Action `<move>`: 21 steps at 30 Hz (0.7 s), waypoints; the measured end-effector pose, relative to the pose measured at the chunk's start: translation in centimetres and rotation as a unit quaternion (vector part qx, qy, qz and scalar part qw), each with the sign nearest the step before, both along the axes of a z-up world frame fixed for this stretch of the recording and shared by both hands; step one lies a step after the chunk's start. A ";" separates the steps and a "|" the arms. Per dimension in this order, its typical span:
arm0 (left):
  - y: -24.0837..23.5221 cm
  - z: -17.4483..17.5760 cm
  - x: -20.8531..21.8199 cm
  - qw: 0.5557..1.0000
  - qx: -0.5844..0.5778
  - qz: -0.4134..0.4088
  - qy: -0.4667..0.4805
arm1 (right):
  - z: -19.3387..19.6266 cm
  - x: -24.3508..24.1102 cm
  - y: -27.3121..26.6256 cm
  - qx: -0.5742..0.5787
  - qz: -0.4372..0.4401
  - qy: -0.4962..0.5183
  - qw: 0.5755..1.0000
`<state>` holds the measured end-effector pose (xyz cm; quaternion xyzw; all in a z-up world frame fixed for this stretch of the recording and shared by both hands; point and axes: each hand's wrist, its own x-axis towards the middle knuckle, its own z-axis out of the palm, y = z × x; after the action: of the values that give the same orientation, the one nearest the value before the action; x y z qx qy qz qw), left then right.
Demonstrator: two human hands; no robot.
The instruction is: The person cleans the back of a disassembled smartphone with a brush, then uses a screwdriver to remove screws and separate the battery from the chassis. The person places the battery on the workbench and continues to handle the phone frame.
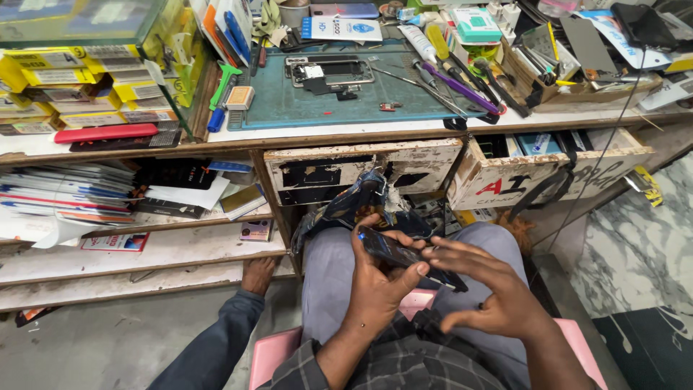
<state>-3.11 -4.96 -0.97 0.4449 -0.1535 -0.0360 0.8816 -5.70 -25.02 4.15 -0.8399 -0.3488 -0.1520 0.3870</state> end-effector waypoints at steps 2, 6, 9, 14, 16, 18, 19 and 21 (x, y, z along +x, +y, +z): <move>-0.4 -0.4 0.0 1.000 -0.020 -0.002 -0.012 | 1.3 -0.7 0.6 0.026 -0.018 -0.033 0.999; -1.2 -1.6 0.2 1.000 -0.005 0.018 -0.020 | 2.4 -2.0 3.2 0.007 -0.133 -0.028 0.991; -1.8 -2.4 0.2 0.998 0.017 0.044 -0.038 | 2.4 -1.9 5.4 -0.011 -0.151 -0.050 0.987; -1.7 -3.4 0.3 0.988 0.105 0.079 -0.076 | 1.8 -0.9 7.9 -0.021 -0.181 -0.080 0.980; -1.6 -3.7 0.3 0.986 0.127 0.084 -0.073 | 1.5 -0.9 8.0 -0.025 -0.187 -0.086 0.978; -1.6 -3.7 0.3 0.982 0.145 0.089 -0.076 | 1.2 -0.8 7.8 -0.031 -0.190 -0.092 0.977; -1.6 -3.7 0.3 0.983 0.144 0.085 -0.078 | 1.1 -0.7 7.8 -0.033 -0.191 -0.095 0.976; -1.7 -3.5 0.3 0.983 0.142 0.077 -0.082 | 0.8 -0.7 7.6 -0.035 -0.191 -0.094 0.976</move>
<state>-2.80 -6.63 -4.50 0.5777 -0.1836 0.0475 0.7939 -6.41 -17.39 4.90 -0.8861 -0.2218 -0.2891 0.2864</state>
